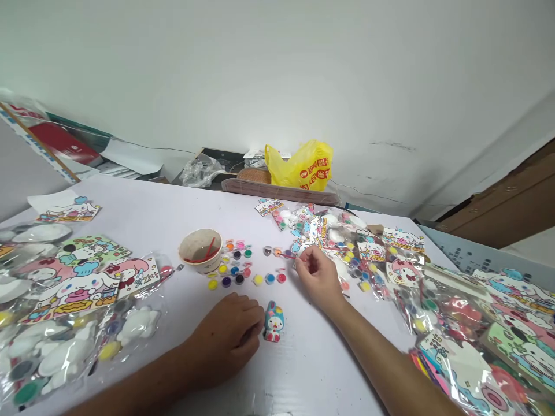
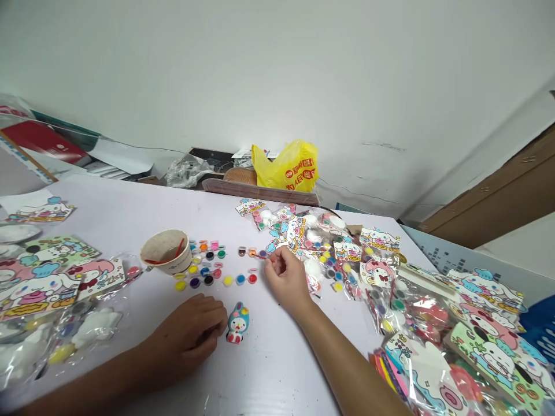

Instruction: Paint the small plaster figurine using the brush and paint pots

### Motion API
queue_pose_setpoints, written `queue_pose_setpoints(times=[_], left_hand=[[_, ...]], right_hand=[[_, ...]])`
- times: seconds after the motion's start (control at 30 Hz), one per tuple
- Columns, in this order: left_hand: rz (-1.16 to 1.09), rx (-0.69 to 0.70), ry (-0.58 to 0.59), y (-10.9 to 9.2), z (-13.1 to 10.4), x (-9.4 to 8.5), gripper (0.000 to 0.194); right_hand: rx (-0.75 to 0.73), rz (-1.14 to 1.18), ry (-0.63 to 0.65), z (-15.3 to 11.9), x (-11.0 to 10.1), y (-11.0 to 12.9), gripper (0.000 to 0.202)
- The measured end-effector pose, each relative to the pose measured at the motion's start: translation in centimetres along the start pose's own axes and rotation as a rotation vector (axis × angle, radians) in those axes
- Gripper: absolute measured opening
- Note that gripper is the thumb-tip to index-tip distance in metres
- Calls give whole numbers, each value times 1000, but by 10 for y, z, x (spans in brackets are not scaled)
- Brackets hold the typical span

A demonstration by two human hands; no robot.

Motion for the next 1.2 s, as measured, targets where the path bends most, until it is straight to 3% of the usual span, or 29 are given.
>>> queue_pose_setpoints(times=[0.23, 1.2], left_hand=[[-21, -18, 6, 1, 0, 0, 14], [2, -37, 35, 1, 2, 1, 15]], right_hand=[[-22, -129, 17, 0, 1, 1, 15], [168, 114, 124, 15, -1, 0, 17]])
Point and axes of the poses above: each hand's wrist, its own z-axis towards the middle knuckle, its own x-axis out of the palm, y = z × x, the point moved 4 cm from there along z, towards the middle knuckle, and after that the axes turned 6 degrees about -z, right-handed, at the moved point
